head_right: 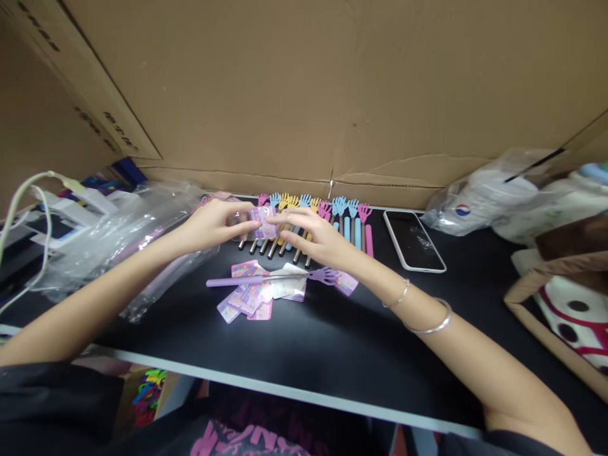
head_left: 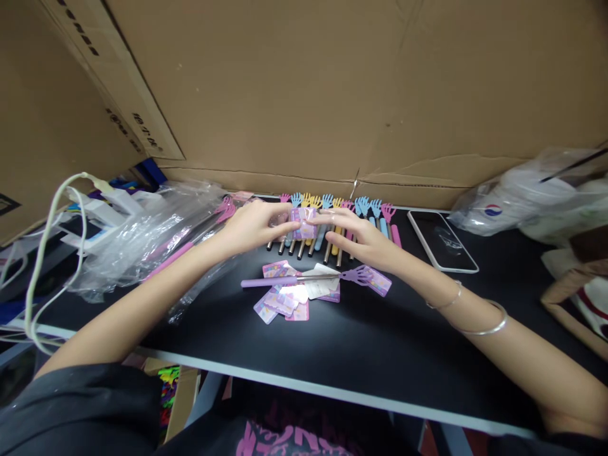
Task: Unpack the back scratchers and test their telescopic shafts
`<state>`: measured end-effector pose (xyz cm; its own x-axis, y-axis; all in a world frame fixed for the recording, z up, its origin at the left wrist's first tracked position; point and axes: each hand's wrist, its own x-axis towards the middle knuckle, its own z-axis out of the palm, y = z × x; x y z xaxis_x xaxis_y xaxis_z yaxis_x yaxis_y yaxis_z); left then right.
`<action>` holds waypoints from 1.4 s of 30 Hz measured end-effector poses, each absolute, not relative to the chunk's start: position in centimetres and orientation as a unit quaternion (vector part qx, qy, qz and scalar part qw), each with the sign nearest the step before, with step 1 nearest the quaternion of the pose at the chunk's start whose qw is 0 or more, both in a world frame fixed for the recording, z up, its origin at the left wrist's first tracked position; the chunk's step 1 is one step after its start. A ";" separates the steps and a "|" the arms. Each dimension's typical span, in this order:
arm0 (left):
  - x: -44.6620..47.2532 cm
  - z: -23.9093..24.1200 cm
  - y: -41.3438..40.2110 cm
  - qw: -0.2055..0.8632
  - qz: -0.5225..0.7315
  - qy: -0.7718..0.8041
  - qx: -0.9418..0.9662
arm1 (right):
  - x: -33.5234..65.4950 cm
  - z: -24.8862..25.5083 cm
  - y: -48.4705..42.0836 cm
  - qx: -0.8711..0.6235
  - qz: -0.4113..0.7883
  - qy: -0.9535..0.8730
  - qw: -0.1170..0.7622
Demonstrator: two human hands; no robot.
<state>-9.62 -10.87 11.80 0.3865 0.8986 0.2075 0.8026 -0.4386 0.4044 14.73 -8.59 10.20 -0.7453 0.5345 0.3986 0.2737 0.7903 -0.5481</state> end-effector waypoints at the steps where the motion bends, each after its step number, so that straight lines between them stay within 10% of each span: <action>1: -10.0 11.9 -10.8 0.146 0.193 0.502 0.830 | 15.1 10.3 -8.5 -0.217 0.246 -0.913 0.244; 10: -13.2 14.1 -12.1 0.325 0.113 0.429 0.835 | 16.8 12.7 -10.0 -0.125 0.342 -0.927 0.091; 25: -20.9 18.2 -14.0 0.144 0.130 0.568 0.800 | 22.1 11.7 -11.9 -0.224 0.386 -0.889 0.103; 42: -24.8 12.8 -9.8 -0.242 -0.012 0.587 0.772 | 15.9 5.9 -13.3 -0.242 -0.071 -0.959 0.130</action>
